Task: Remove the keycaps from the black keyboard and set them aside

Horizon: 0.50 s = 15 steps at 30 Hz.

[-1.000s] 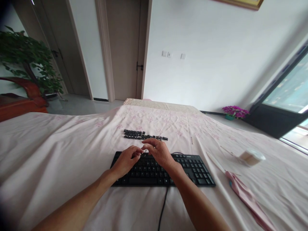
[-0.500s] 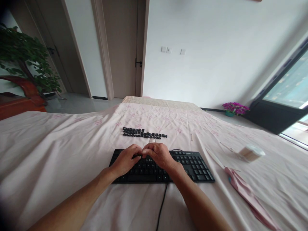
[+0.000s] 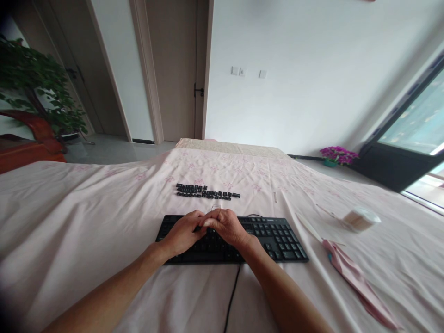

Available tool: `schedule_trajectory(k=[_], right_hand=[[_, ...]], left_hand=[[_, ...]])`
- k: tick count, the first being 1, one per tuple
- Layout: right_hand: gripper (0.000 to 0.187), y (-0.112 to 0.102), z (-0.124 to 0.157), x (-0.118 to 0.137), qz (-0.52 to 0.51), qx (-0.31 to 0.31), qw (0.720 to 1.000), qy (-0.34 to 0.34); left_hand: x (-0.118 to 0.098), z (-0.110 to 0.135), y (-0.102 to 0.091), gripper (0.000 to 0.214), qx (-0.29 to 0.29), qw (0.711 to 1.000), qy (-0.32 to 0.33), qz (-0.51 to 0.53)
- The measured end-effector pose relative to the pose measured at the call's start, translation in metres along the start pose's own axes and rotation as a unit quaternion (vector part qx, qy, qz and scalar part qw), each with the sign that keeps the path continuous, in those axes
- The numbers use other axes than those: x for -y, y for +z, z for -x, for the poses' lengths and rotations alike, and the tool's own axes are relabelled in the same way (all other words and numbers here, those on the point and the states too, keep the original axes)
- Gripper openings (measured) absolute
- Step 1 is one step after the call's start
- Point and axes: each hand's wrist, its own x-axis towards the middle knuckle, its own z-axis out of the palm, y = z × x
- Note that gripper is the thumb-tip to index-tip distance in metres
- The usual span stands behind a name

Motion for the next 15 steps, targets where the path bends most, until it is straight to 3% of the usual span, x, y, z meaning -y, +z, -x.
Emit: schedule_trajectory(k=[6,15], right_hand=[[0.04,0.002,0.001,0.001,0.027,0.006,0.999,-0.027],[0.049,0.01,0.006,-0.009,0.045,-0.05,0.997,-0.034]], left_hand=[[-0.001,0.0,0.004,0.01,-0.011,1.0,-0.005,0.0],[-0.001,-0.003,0.009,0.01,-0.022,0.999,-0.015,-0.022]])
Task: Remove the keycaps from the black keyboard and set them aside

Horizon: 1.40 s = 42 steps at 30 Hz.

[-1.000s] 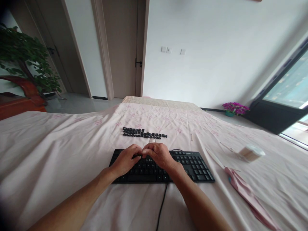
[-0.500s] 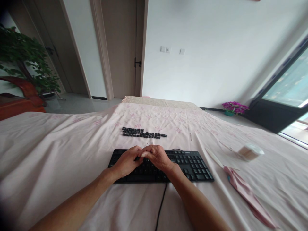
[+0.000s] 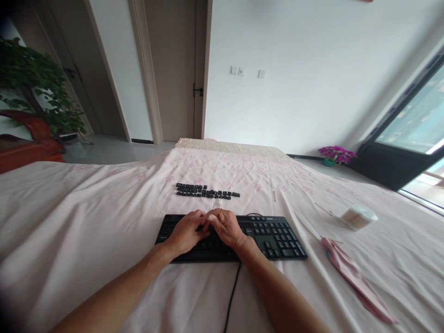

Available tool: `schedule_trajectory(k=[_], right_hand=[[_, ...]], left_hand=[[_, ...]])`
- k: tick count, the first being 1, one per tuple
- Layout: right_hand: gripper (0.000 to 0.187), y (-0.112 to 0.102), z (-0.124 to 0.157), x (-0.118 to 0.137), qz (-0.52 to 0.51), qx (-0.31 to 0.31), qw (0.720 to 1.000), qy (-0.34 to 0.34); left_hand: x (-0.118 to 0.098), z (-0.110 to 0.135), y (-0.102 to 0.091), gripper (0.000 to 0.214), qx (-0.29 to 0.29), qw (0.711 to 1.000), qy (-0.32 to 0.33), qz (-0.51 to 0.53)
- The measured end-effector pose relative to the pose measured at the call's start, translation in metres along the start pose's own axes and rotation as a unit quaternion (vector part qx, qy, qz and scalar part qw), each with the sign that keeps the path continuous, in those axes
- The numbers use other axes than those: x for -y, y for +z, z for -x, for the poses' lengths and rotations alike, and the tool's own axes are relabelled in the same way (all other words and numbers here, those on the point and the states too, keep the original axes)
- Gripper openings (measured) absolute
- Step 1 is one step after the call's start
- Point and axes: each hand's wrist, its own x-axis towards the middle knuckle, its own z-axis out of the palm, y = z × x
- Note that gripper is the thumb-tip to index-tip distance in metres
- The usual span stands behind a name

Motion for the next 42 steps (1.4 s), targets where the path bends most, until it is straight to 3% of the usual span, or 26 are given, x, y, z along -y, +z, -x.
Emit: schedule_trajectory(k=[9,16,23,27,42], right_hand=[[0.048,0.002,0.007,0.001,0.091,-0.046,0.995,-0.022],[0.042,0.002,0.012,0.003,0.135,-0.053,0.987,-0.063],[0.048,0.002,0.014,0.01,0.084,-0.098,0.99,-0.063],[0.047,0.003,0.013,0.01,0.087,-0.078,0.991,-0.058],[0.049,0.001,0.015,0.014,0.075,-0.134,0.988,-0.027]], left_hand=[[-0.002,0.002,0.005,0.009,-0.023,0.999,0.013,-0.024],[-0.006,0.003,0.007,0.025,-0.038,0.999,0.021,-0.029],[-0.008,0.007,0.005,0.029,-0.013,0.999,0.025,0.025],[-0.008,0.009,0.005,0.026,-0.009,0.999,0.006,0.052],[-0.008,0.008,0.006,0.016,-0.008,0.999,0.015,0.032]])
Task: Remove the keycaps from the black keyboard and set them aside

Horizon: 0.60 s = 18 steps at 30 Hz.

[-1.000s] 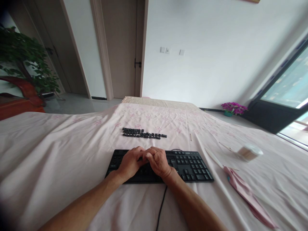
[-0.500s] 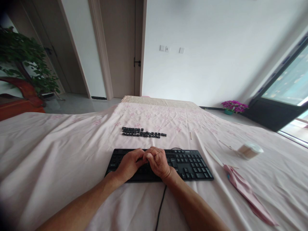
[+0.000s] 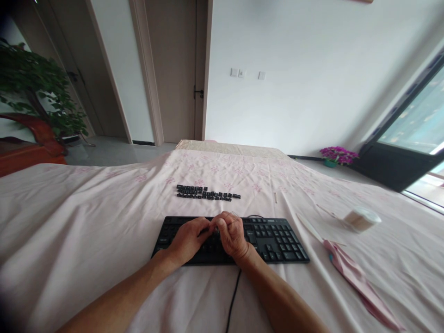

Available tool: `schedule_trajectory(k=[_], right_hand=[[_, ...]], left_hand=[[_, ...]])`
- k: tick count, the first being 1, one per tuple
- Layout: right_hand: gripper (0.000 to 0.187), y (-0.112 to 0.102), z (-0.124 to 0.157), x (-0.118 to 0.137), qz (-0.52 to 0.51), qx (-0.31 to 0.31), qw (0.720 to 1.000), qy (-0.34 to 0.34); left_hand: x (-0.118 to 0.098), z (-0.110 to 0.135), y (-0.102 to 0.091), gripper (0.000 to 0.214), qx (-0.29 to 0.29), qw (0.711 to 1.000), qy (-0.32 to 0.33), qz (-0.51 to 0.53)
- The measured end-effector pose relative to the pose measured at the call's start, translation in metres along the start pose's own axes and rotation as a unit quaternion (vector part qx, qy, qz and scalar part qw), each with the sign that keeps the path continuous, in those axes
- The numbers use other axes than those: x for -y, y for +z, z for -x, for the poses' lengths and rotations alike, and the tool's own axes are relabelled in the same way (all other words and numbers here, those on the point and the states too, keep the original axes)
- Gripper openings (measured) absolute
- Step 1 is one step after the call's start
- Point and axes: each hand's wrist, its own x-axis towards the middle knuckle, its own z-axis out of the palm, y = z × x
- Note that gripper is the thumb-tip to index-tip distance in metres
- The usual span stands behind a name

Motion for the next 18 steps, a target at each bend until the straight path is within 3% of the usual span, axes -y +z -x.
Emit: schedule_trajectory(k=[6,12,18], right_hand=[[0.047,-0.0026,0.0016,-0.0015,0.02,-0.011,1.0,-0.005],[0.043,-0.0021,0.0018,-0.0033,0.026,-0.05,0.998,0.031],[0.04,0.0001,-0.0021,-0.0055,0.05,0.018,0.998,0.017]], left_hand=[[0.0012,0.001,0.0008,0.015,-0.016,0.999,-0.006,0.04],[-0.0001,0.0009,-0.0014,0.02,-0.07,0.994,-0.021,0.081],[-0.0002,0.0004,-0.0032,0.014,-0.112,0.988,-0.024,0.103]])
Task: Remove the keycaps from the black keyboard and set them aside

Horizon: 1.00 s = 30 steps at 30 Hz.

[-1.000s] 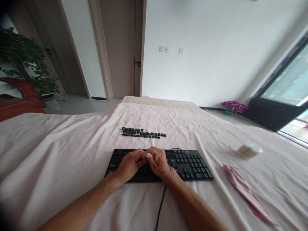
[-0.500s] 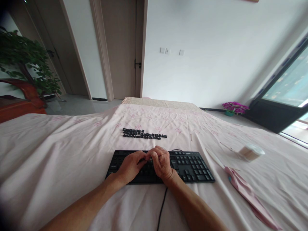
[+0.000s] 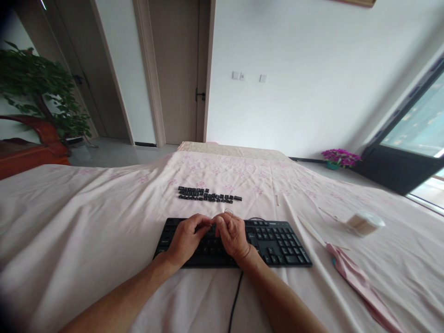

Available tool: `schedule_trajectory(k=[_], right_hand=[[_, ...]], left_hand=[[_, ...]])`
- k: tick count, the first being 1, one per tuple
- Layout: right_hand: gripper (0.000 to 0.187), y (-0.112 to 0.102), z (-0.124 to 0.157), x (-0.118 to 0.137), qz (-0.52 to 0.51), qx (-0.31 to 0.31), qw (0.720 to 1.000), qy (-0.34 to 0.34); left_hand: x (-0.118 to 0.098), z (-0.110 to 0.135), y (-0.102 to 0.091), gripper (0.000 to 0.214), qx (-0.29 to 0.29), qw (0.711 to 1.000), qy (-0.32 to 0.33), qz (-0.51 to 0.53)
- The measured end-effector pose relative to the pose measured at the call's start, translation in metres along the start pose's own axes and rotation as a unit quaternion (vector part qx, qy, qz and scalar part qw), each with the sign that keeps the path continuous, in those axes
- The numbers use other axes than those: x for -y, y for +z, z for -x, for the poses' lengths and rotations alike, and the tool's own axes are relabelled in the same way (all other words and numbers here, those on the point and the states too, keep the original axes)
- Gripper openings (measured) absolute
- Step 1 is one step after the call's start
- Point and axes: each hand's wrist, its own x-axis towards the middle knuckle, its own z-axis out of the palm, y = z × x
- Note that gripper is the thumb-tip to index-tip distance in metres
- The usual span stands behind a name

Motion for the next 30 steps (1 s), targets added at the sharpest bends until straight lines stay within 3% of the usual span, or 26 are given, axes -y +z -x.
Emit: schedule_trajectory(k=[9,21,30], right_hand=[[0.041,0.0001,-0.0031,-0.0003,0.003,0.045,0.999,-0.02],[0.028,0.0032,-0.0013,-0.0029,0.015,0.0,1.0,0.023],[0.033,0.0062,-0.0078,-0.0006,0.016,0.065,0.995,0.071]], left_hand=[[-0.0028,-0.0002,-0.0012,0.011,-0.019,1.0,0.013,0.01],[-0.0012,0.0,-0.0009,0.023,-0.062,0.996,0.004,0.064],[-0.0015,0.001,-0.0009,0.018,-0.07,0.995,0.029,0.067]])
